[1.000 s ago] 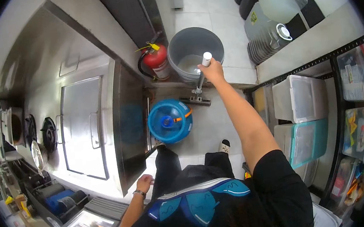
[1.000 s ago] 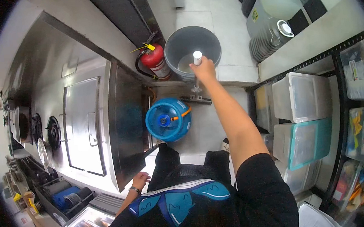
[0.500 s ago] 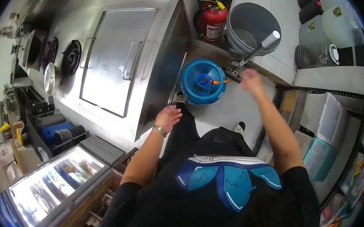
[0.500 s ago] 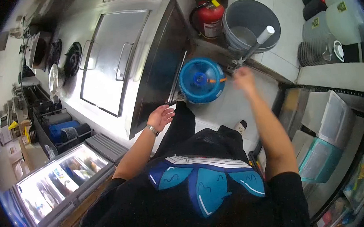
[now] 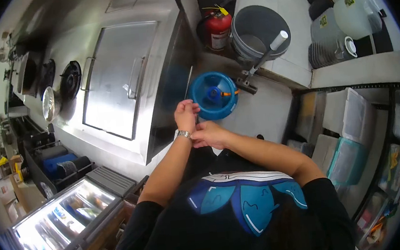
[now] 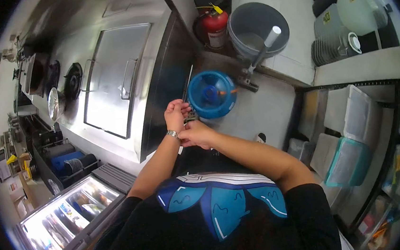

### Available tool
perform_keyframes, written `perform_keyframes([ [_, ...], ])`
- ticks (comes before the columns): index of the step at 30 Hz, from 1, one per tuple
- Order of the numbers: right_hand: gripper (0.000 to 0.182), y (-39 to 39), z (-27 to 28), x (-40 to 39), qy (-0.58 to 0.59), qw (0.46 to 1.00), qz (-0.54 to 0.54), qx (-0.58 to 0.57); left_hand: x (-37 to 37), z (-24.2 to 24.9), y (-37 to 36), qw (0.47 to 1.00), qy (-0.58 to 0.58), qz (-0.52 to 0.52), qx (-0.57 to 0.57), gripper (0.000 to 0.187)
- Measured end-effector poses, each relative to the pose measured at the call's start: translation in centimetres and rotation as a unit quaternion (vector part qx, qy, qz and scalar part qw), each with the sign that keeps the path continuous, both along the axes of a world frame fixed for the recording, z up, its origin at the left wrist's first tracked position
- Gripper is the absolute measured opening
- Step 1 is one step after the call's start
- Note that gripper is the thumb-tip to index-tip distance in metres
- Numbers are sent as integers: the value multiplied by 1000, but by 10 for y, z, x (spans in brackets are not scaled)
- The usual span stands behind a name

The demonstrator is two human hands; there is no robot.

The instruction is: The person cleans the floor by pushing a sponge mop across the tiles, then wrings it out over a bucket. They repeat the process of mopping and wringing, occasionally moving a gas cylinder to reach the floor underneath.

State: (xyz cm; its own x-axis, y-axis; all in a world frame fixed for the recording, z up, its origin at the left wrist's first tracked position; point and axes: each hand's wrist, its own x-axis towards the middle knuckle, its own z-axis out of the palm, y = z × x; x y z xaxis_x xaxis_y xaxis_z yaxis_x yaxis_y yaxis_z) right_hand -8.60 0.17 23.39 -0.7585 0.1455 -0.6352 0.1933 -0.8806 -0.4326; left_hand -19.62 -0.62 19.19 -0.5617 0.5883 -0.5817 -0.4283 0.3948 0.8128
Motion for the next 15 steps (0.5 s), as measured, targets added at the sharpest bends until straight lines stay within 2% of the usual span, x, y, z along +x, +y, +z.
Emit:
perform_keyframes([
  [8,37,11,20,10,22,996,-83,-9,8,22,24,997,19,-36,69,10],
  [12,46,16,23,18,31,997,-69,6,17,41,34,997,-18,-35,68,9],
  [15,43,11,24,23,21,997,-69,24,14,37,34,997,-73,-20,33,11],
])
